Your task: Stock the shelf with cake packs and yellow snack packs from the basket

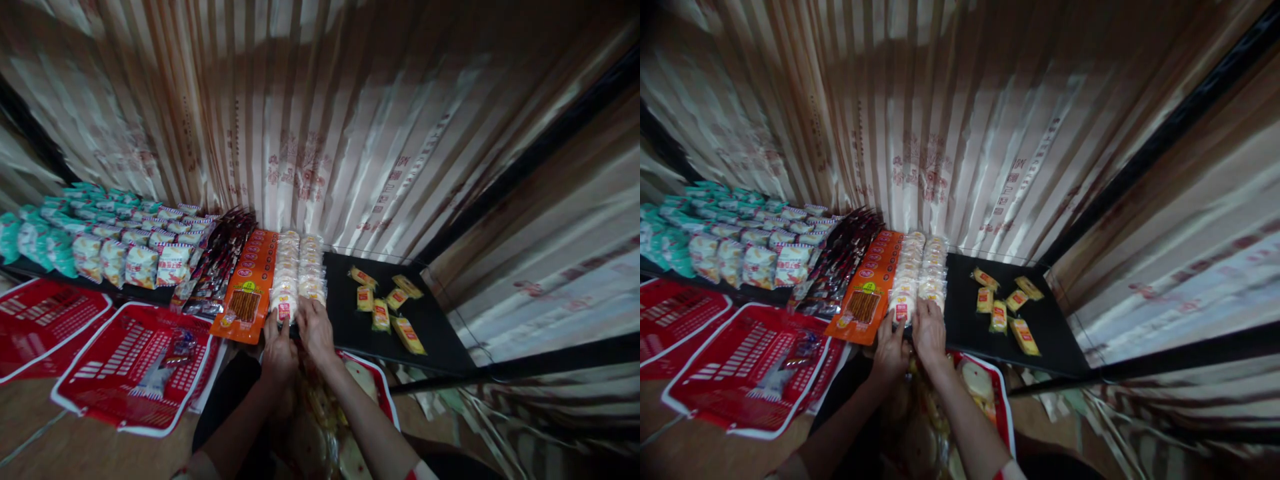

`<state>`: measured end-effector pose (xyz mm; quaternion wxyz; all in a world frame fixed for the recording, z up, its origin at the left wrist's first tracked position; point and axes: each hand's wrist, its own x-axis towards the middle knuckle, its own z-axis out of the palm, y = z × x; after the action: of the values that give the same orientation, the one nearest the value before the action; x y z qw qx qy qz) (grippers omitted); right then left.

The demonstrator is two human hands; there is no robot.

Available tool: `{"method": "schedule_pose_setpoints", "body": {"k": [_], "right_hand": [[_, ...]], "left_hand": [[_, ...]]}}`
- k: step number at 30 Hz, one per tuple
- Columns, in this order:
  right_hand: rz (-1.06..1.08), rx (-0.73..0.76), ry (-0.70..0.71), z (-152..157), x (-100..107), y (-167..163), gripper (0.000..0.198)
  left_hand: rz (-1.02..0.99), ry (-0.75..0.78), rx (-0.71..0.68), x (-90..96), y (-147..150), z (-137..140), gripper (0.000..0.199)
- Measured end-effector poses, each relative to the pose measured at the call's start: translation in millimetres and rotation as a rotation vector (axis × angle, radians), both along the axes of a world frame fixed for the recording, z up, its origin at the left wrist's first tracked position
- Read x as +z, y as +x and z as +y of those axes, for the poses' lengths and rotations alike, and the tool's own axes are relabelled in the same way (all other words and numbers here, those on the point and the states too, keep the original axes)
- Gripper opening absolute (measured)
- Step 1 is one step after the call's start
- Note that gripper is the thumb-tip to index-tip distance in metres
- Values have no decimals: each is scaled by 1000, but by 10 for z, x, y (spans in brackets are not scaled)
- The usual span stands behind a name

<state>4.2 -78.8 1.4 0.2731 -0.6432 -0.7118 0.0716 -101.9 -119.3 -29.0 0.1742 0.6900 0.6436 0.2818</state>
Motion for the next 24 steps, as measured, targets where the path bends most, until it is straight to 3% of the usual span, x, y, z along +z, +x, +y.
{"method": "schedule_pose_setpoints", "body": {"k": [4, 9, 14, 24], "right_hand": [[28, -74, 195, 11, -248, 304, 39], [116, -86, 128, 75, -475, 534, 42], [156, -87, 102, 58, -472, 505, 44], [28, -177, 72, 70, -416, 454, 44]], "left_hand": [[81, 60, 11, -29, 14, 6, 52], [234, 42, -14, 55, 3, 58, 48], [314, 47, -41, 82, -6, 109, 50], [360, 195, 30, -166, 89, 152, 49]]}}
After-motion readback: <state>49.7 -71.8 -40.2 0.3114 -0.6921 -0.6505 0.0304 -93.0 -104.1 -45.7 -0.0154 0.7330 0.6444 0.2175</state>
